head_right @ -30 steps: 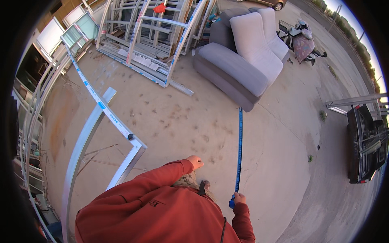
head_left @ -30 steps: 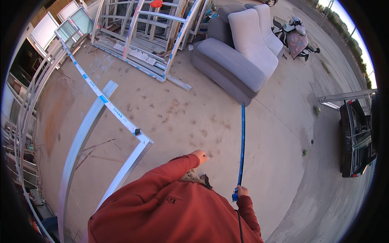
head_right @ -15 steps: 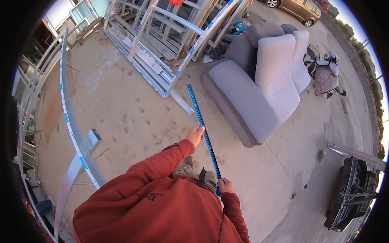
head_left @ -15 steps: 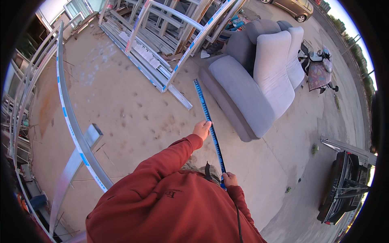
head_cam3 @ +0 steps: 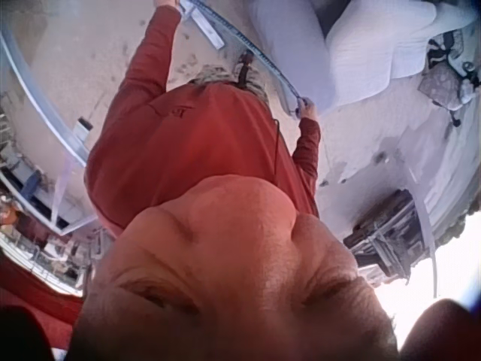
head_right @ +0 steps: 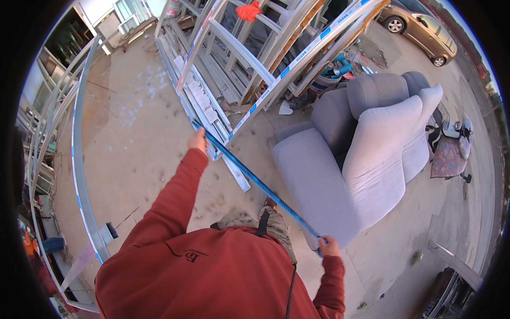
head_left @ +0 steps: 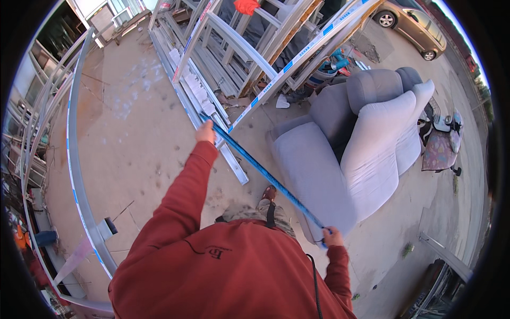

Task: The person uses a miter saw to cut several aluminum profiles to length, then carries them outside to a large frame structure. They measure and fit the cut pieces into the frame, using a tape measure to verify dimensions.

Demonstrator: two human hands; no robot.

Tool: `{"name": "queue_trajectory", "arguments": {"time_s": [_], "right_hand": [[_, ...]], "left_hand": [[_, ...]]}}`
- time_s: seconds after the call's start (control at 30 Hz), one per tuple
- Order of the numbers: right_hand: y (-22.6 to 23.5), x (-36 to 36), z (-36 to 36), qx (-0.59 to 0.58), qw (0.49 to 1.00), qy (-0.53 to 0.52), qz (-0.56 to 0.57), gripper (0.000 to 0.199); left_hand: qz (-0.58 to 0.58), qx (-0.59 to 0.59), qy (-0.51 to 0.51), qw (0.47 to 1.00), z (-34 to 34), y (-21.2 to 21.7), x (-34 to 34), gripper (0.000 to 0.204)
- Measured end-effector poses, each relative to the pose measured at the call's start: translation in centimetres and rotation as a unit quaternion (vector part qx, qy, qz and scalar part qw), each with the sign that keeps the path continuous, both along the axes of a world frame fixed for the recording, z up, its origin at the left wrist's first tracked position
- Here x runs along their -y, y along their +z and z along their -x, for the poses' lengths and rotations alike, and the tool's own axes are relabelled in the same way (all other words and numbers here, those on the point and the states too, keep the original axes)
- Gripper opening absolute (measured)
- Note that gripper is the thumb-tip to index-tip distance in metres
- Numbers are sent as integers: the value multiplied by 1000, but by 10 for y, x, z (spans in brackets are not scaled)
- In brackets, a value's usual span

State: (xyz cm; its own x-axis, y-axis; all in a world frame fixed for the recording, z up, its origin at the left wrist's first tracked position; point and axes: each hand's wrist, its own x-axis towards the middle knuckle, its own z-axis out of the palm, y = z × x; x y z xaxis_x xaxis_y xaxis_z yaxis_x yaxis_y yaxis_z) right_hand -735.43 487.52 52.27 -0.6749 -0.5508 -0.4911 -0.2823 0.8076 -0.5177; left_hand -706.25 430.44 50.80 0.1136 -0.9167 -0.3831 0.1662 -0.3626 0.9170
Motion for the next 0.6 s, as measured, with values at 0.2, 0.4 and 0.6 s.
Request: {"name": "queue_trajectory", "arguments": {"time_s": [0.2,0.4,0.6], "right_hand": [[107,-3,270,-233,966,-40,107,13],[209,-59,453,-382,872,-297,69,38],[305,-5,537,-411,779,-471,38,65]], "left_hand": [[-16,-179,176,968,-57,60,171,22],[43,-272,224,935,-78,114,302,10],[74,-271,-44,959,41,103,378,14]]}}
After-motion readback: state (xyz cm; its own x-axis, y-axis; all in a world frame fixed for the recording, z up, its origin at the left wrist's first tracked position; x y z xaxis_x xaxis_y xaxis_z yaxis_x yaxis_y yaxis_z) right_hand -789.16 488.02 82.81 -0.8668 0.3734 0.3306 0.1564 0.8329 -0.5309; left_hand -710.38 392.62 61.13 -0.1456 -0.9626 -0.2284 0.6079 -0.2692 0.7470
